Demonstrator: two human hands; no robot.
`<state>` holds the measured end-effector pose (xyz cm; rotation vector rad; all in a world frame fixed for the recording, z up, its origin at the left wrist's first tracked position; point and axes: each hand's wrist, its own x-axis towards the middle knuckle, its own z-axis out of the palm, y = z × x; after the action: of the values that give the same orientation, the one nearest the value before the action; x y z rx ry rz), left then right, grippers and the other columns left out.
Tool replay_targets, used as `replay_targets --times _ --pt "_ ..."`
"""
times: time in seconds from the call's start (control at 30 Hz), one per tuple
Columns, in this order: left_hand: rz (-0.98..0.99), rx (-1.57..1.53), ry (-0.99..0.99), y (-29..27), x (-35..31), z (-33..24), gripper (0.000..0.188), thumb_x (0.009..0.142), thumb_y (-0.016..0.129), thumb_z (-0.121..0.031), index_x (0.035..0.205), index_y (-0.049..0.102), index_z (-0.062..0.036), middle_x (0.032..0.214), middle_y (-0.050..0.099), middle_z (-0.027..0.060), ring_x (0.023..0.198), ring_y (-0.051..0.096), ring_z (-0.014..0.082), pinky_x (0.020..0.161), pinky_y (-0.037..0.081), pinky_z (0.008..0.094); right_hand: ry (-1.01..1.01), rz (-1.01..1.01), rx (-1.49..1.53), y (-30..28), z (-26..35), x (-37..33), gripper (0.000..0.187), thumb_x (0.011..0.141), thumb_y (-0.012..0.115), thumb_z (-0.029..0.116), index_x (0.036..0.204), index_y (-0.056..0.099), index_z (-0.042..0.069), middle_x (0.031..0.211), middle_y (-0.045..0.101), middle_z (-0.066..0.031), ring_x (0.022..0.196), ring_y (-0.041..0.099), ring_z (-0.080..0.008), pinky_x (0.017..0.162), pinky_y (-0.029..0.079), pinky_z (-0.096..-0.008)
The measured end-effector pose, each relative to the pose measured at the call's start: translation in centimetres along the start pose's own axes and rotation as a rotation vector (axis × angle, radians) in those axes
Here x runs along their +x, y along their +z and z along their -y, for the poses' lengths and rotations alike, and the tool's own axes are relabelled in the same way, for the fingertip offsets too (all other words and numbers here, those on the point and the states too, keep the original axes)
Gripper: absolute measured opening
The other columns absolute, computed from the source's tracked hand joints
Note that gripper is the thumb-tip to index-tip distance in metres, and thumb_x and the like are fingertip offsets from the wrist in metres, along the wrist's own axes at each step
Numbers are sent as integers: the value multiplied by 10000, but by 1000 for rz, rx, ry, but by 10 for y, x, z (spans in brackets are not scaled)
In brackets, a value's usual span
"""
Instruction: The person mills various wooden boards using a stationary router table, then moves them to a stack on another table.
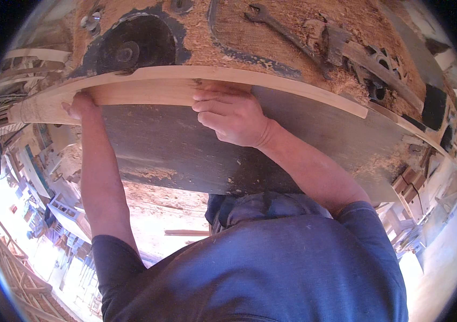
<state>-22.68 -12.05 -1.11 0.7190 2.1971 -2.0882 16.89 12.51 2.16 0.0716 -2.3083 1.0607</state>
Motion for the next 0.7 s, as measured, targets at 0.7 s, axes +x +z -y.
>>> replay_targets --times 0.7 --pt "-11 209 -32 70 62 14 709 780 746 -596 973 729 86 1046 711 243 1103 648 324 983 461 371 3 10 -51 61 3 41 184 641 730 19 749 599 92 1013 743 -12 1112 705 -194 992 574 -340"
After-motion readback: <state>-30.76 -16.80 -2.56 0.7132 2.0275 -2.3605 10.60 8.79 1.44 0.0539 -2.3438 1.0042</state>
